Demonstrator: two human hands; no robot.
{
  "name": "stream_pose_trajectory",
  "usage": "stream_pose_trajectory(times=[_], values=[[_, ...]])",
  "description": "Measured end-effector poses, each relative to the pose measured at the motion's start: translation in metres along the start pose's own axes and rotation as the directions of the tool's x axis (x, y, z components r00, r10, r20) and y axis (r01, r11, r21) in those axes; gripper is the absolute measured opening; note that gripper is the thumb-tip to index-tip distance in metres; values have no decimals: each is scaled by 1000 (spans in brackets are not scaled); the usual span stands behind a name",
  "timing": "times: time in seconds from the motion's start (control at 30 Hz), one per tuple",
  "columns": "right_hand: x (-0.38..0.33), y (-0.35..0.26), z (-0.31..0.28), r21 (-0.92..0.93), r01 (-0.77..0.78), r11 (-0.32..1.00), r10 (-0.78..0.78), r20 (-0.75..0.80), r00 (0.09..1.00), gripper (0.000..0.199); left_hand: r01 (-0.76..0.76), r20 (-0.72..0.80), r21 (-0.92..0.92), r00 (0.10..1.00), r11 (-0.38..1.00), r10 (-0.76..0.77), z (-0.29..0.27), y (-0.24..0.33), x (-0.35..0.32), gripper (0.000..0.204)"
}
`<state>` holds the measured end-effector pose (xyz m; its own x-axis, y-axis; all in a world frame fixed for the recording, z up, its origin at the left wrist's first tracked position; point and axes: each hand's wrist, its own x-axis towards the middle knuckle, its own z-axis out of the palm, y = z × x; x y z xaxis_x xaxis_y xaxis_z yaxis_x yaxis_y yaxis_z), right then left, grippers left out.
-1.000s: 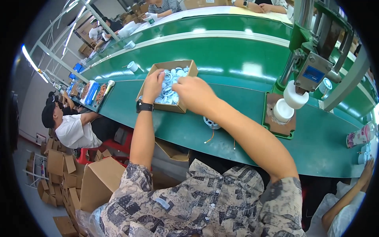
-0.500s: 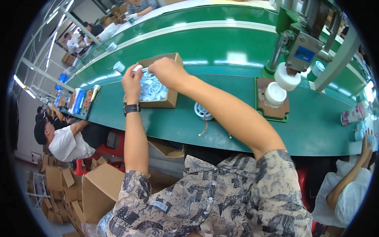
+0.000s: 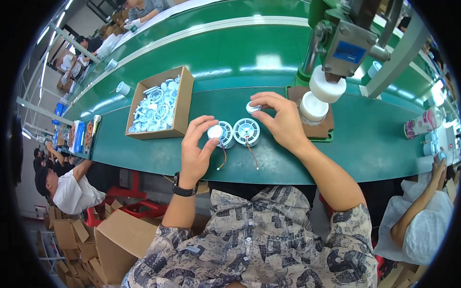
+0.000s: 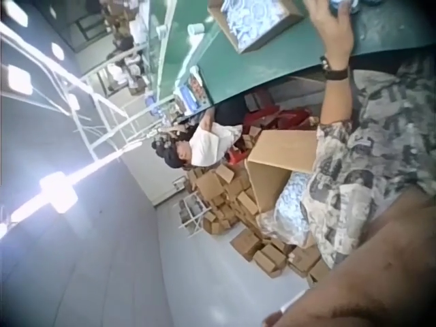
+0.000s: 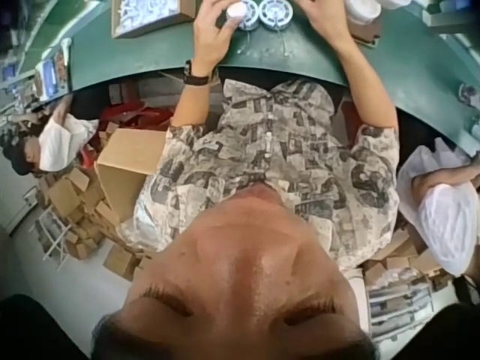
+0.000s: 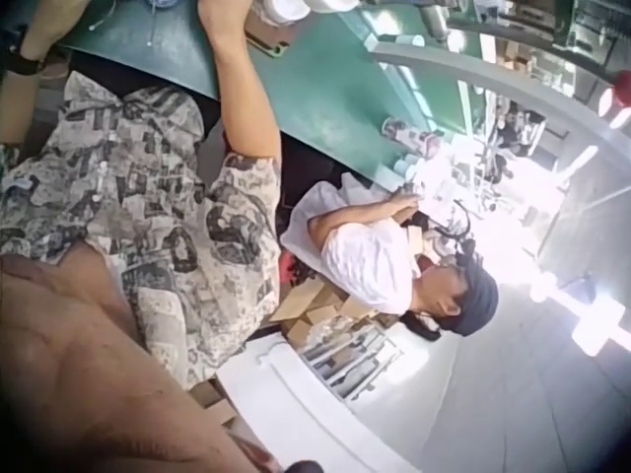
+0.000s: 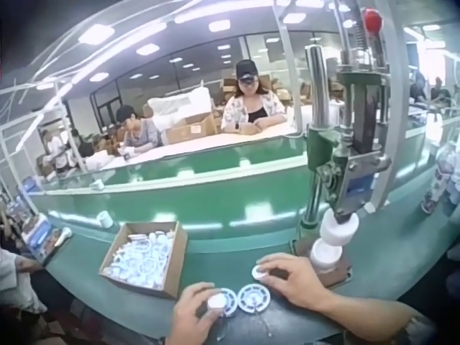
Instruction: Assembling small electronic components using a manual press and packing them into cardboard boxes.
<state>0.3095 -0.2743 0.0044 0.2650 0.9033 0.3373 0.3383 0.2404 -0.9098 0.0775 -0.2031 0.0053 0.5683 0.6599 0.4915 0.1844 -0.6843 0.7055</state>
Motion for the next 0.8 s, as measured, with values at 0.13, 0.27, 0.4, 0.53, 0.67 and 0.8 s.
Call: stream_pose_trajectory(times=[0.13,0.27,0.4,0.53,0.67,0.8], values=[[-4,-4,3,-33,98,995,-97,32,995,19,63,63,22,996,998,-64,8,-5,-2,31],[-15,-6,4,-42,145,989,-142,61,988,19,97,81,-9,992,995,-96,12,-6,-6,32],[-21,-7,5,-104,195,975,-183,115,976,18,122,75,-51,990,991,-118,15,-5,-6,34],[-21,-7,7,-122,212,970,-190,172,967,16,125,65,-49,990,991,-122,13,-5,-6,36],[-21,-9,7,-133,216,967,-188,191,963,14,134,62,-57,990,989,-131,12,-5,-6,37],[-20,-11,9,-120,205,971,-179,194,964,13,143,61,-81,988,986,-139,11,-5,-7,37]])
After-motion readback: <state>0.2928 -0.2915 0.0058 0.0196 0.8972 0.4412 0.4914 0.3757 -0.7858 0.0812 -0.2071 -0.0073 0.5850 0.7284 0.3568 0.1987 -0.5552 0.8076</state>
